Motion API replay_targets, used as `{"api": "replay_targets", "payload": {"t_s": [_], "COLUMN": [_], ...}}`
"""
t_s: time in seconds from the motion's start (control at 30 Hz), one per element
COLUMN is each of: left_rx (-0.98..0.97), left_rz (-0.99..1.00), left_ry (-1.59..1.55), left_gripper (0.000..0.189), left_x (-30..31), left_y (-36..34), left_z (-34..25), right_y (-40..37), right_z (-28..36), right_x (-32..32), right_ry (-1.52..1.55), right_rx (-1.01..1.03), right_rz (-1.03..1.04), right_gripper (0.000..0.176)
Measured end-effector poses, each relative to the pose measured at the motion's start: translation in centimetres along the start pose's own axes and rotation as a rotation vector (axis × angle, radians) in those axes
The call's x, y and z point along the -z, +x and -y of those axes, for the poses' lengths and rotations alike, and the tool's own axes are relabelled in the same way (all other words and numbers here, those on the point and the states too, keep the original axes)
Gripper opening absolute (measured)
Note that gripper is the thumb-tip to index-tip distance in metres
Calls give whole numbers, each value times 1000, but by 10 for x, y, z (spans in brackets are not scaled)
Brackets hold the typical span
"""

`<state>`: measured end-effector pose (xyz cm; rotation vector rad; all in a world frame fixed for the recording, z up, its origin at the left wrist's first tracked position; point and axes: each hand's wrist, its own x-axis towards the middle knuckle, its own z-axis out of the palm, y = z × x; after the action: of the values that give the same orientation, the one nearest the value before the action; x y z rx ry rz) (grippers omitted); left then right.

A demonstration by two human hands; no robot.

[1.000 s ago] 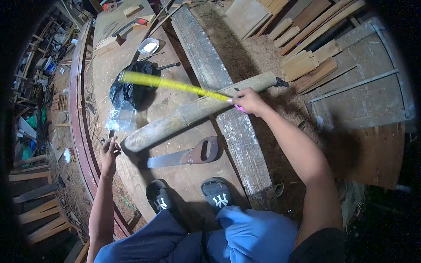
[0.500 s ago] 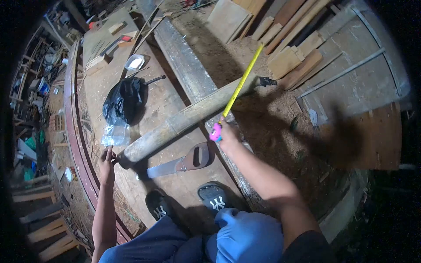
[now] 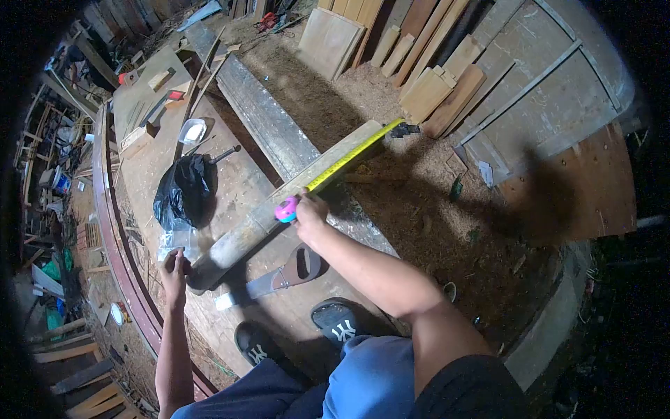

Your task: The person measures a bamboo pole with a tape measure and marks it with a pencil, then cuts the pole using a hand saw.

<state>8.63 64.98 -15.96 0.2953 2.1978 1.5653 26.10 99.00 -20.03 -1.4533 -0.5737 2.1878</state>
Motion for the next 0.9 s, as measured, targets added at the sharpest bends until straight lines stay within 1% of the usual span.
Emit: {"api": "replay_targets", "payload": {"t_s": [0.03, 0.1, 0.17, 0.23, 0.27, 0.33, 0.37, 0.43, 0.5, 0.57, 0.6, 0.7, 0.83, 0.9], "left_rx": [-22, 46, 37, 43, 45, -11, -9, -96, -92, -165, -161, -169, -138, -248], "left_rz": [51, 71, 130, 188, 188, 217, 216, 260, 245, 267, 267, 288, 323, 329], "left_ry": [-7, 19, 37, -10, -9, 104, 106, 185, 241, 259, 260, 297, 328, 374], "left_gripper": [24, 26, 28, 28, 28, 28, 28, 28, 28, 27, 27, 27, 32, 35], "left_x": [-8, -26, -35, -45, -50, -57, -57, -62, -68, -75, -78, -87, -96, -99], "left_y": [2, -5, 0, 0, -1, -4, -2, 3, 2, 1, 0, -1, 1, 4], "left_z": [-10, -32, -28, -29, -32, -39, -33, -28, -30, -34, -39, -48, -55, -53], "right_y": [-2, -8, -13, -31, -35, -36, -36, -42, -45, -45, -46, -46, -50, -49], "right_z": [-5, -16, -24, -21, -23, -30, -34, -38, -40, -40, -40, -35, -32, -32], "right_x": [-4, -13, -16, -22, -26, -28, -28, -27, -25, -23, -22, -22, -21, -21], "right_ry": [-42, -24, -7, -71, -88, -125, -163, -166, -173, -174, -174, -132, -142, -108], "right_rx": [-13, -24, -35, -89, -81, -67, -51, -30, 17, 9, 3, -31, -60, -68], "right_rz": [10, 35, 57, 57, 48, 43, 40, 35, 25, 40, 57, 63, 73, 84], "right_gripper": [13, 14, 14, 17, 20, 21, 22, 22, 22, 19, 16, 16, 17, 18]}}
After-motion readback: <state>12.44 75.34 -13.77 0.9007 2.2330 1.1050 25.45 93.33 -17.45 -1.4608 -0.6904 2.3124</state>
